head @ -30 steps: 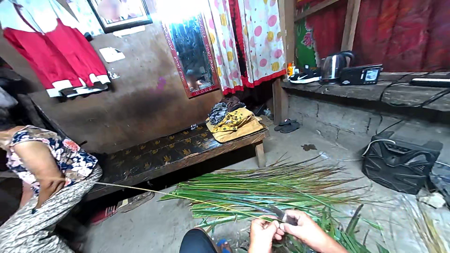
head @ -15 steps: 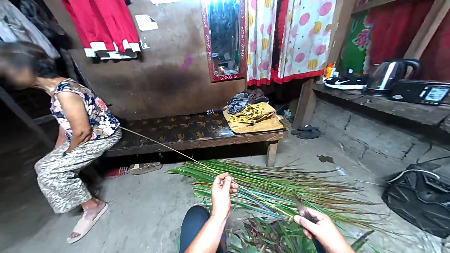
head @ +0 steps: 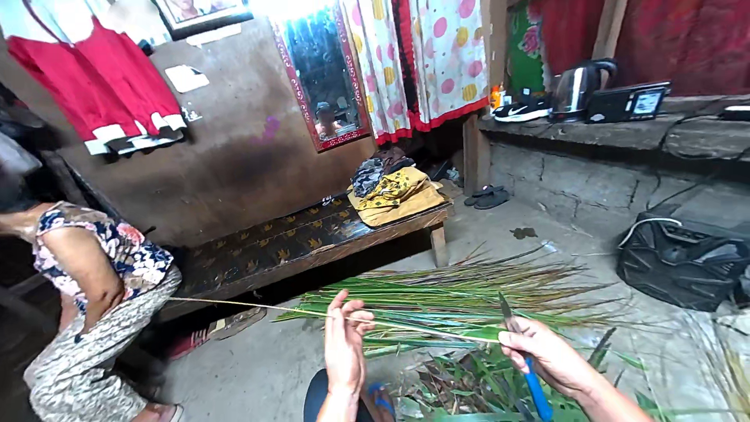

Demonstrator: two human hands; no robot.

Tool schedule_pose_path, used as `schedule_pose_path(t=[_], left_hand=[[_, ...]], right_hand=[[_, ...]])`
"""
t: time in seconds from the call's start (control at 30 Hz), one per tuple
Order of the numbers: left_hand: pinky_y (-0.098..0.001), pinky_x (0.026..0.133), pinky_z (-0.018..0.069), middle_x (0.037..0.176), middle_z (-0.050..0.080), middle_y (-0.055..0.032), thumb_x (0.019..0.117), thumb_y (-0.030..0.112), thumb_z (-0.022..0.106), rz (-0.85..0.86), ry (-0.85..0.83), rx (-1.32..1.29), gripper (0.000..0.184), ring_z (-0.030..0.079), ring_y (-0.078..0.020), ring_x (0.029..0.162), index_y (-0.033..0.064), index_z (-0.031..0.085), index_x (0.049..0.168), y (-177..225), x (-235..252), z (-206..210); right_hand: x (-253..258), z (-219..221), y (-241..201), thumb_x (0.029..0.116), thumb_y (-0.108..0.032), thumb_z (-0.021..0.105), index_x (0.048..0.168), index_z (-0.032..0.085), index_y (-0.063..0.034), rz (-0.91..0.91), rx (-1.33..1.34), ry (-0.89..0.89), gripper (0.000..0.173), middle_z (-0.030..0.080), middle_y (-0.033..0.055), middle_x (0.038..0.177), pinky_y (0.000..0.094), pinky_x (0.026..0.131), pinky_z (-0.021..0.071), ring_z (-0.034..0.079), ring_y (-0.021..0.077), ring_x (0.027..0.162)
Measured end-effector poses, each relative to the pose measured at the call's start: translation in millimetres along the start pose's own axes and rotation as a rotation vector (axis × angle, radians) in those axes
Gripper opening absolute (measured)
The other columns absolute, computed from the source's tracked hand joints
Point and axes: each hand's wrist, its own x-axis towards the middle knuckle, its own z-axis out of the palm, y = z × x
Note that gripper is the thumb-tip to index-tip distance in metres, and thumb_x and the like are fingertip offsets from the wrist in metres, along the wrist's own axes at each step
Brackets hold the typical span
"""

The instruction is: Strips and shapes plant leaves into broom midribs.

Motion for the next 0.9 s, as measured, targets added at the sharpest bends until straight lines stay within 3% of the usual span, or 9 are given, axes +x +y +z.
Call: schedule_pose_path(t=[0.1, 0.23, 0.3, 0.4, 0.5, 0.57, 0.63, 0.7, 0.9], left_hand=[[-0.0294, 0.068, 0.0627, 0.097, 0.072, -0.0062, 0.1128, 0.029, 0.013, 0.11, -0.023, 0.145, 0.051, 0.072, -0.0143, 0.075, 0.0001, 0.049, 0.134, 7, 6, -7], [-0.0277, 0.066, 0.063, 0.084, 0.072, -0.0019, 0.1117, 0.016, 0.024, 0.154, -0.006, 0.278, 0.04, 0.071, -0.0115, 0.069, 0.0026, 0.062, 0.109, 8, 5, 1], [-0.0286, 0.064, 0.0629, 0.101, 0.072, -0.0066, 0.1087, 0.015, 0.037, 0.159, -0.017, 0.187, 0.026, 0.072, -0.0142, 0.073, 0.0025, 0.053, 0.124, 9, 6, 4], [-0.0278, 0.062, 0.061, 0.149, 0.053, -0.0146, 0.0967, 0.037, 0.069, 0.137, -0.178, 0.021, 0.085, 0.074, -0.0187, 0.084, 0.0138, 0.017, 0.16, 19, 16, 9], [-0.027, 0.059, 0.0605, 0.157, 0.043, -0.0179, 0.0932, 0.038, 0.074, 0.137, -0.335, 0.033, 0.104, 0.074, -0.0193, 0.08, 0.0215, -0.001, 0.163, 30, 28, 24], [-0.0259, 0.055, 0.0593, 0.146, 0.055, -0.0185, 0.1005, 0.023, 0.064, 0.103, -0.355, 0.15, 0.084, 0.072, -0.0169, 0.071, 0.0103, 0.007, 0.161, 31, 34, 41], [-0.0279, 0.059, 0.06, 0.127, 0.067, -0.0171, 0.1066, 0.011, 0.047, 0.069, -0.378, 0.276, 0.045, 0.072, -0.0177, 0.075, -0.0023, 0.037, 0.148, 24, 38, 54], [-0.0308, 0.065, 0.0615, 0.114, 0.073, -0.0162, 0.1084, 0.009, 0.038, 0.031, -0.466, 0.383, 0.032, 0.073, -0.0194, 0.08, -0.006, 0.057, 0.13, 13, 42, 67], [-0.0311, 0.063, 0.0625, 0.08, 0.07, -0.0088, 0.1062, 0.008, 0.048, 0.016, -0.54, 0.523, 0.022, 0.07, -0.0172, 0.066, -0.005, 0.065, 0.108, -12, 47, 95]], right_hand=[[-3, 0, -5, 0.092, -0.008, 0.064, 0.09, 0.063, -0.0061, -0.016, 0.067, 0.009, 0.003, 0.065, 0.0048, 0.066, 0.0206, 0.045, 0.0497, 0.059, 0.0094, 0.048], [-3, -2, -12, 0.0956, -0.009, 0.061, 0.092, 0.06, -0.0063, -0.006, 0.105, 0.008, 0.005, 0.065, 0.0043, 0.068, 0.0205, 0.048, 0.0501, 0.059, 0.0093, 0.05], [0, -5, -12, 0.0962, -0.01, 0.062, 0.092, 0.06, -0.0066, -0.003, 0.111, -0.002, 0.006, 0.065, 0.004, 0.069, 0.0205, 0.048, 0.05, 0.059, 0.0093, 0.051], [2, -9, -9, 0.098, -0.01, 0.061, 0.094, 0.058, -0.0071, 0.012, 0.111, -0.018, 0.006, 0.065, 0.0032, 0.072, 0.0206, 0.05, 0.0502, 0.059, 0.0088, 0.053], [5, -11, -7, 0.0975, -0.009, 0.061, 0.094, 0.058, -0.0068, 0.032, 0.111, -0.029, 0.005, 0.065, 0.0032, 0.072, 0.0212, 0.05, 0.051, 0.059, 0.0092, 0.053], [6, -10, -7, 0.0969, -0.008, 0.062, 0.093, 0.057, -0.0068, 0.032, 0.123, -0.024, 0.006, 0.066, 0.004, 0.072, 0.0213, 0.05, 0.0513, 0.06, 0.0098, 0.053], [7, -10, -8, 0.0967, -0.009, 0.063, 0.092, 0.058, -0.0064, 0.023, 0.13, -0.022, 0.007, 0.066, 0.0052, 0.073, 0.0215, 0.05, 0.0513, 0.06, 0.0104, 0.053], [7, -10, -9, 0.0976, -0.009, 0.062, 0.091, 0.058, -0.0072, 0.012, 0.138, -0.016, 0.008, 0.067, 0.0048, 0.072, 0.021, 0.05, 0.051, 0.06, 0.0099, 0.053], [6, -18, -16, 0.101, -0.006, 0.056, 0.093, 0.056, -0.0058, -0.011, 0.202, 0.106, 0.008, 0.066, 0.0051, 0.072, 0.0203, 0.049, 0.0498, 0.059, 0.0091, 0.052]])
